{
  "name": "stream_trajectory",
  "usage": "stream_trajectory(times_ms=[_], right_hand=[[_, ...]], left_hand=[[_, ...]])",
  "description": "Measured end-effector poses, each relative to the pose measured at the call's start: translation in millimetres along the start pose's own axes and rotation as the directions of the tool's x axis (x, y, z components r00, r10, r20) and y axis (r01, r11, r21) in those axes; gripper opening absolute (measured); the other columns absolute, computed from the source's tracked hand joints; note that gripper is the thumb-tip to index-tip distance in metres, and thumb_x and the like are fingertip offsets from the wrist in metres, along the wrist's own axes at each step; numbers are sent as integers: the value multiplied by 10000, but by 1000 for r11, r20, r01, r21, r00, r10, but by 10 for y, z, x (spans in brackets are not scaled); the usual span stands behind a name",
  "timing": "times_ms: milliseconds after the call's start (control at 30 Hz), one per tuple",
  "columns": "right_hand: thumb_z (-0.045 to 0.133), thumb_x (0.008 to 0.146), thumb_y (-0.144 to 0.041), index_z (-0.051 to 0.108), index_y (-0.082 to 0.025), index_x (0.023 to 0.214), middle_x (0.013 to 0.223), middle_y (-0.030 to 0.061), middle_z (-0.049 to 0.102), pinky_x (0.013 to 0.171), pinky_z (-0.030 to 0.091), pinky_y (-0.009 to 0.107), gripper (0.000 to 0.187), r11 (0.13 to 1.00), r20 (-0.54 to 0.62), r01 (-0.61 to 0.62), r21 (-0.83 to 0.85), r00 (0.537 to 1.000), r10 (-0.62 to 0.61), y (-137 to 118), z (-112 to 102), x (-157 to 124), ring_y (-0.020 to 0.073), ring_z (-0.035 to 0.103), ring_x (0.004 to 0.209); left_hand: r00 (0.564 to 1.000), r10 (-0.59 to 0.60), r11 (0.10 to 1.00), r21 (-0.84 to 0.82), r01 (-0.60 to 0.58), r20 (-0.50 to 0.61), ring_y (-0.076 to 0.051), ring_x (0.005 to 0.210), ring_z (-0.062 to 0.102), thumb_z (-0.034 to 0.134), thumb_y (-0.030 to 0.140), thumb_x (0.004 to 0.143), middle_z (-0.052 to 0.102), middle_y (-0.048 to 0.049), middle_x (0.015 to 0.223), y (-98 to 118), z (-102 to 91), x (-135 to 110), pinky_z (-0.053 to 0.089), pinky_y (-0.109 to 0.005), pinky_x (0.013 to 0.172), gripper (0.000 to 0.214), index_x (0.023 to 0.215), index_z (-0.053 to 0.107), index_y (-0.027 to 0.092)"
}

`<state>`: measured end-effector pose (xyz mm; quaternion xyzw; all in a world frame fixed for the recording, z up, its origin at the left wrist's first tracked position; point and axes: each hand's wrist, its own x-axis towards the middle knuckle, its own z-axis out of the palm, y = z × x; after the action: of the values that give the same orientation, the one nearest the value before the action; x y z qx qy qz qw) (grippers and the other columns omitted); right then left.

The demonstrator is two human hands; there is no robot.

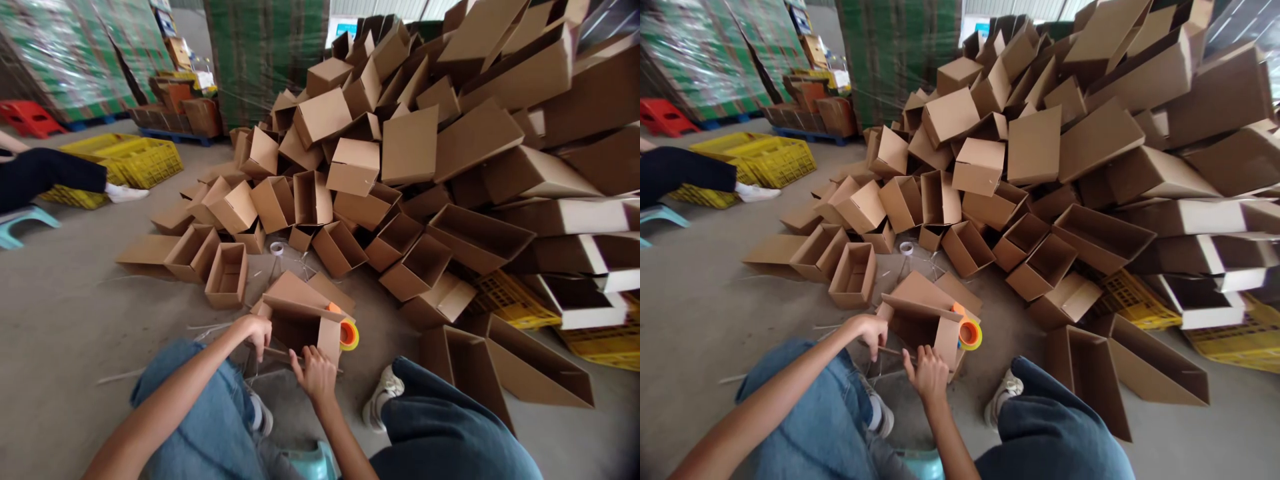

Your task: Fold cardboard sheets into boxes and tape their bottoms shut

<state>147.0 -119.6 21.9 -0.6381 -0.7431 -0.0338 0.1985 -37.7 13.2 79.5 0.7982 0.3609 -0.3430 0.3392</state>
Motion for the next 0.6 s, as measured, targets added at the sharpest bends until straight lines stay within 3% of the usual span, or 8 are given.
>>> stream_trajectory(times_ms=[233,600], right_hand=[[429,943,-452,597,-203,689,670,30,632,558,233,277,393,1000,21,-14,16,1000,14,8,-3,-4,151,583,626],[424,947,-446,601,-200,689,666,36,624,562,256,269,397,1000,32,-9,6,999,9,-6,-37,2,144,580,638]], left_hand=[[1000,-18,1000,-3,18,19,-169,755,654,828,485,496,758,4,864,-1,0,5,501,-244,691,471,914,777,275],[1000,-7,1000,27,7,-4,-175,772,660,847,438,511,761,3,868,80,-47,-82,500,-243,718,409,885,782,287]])
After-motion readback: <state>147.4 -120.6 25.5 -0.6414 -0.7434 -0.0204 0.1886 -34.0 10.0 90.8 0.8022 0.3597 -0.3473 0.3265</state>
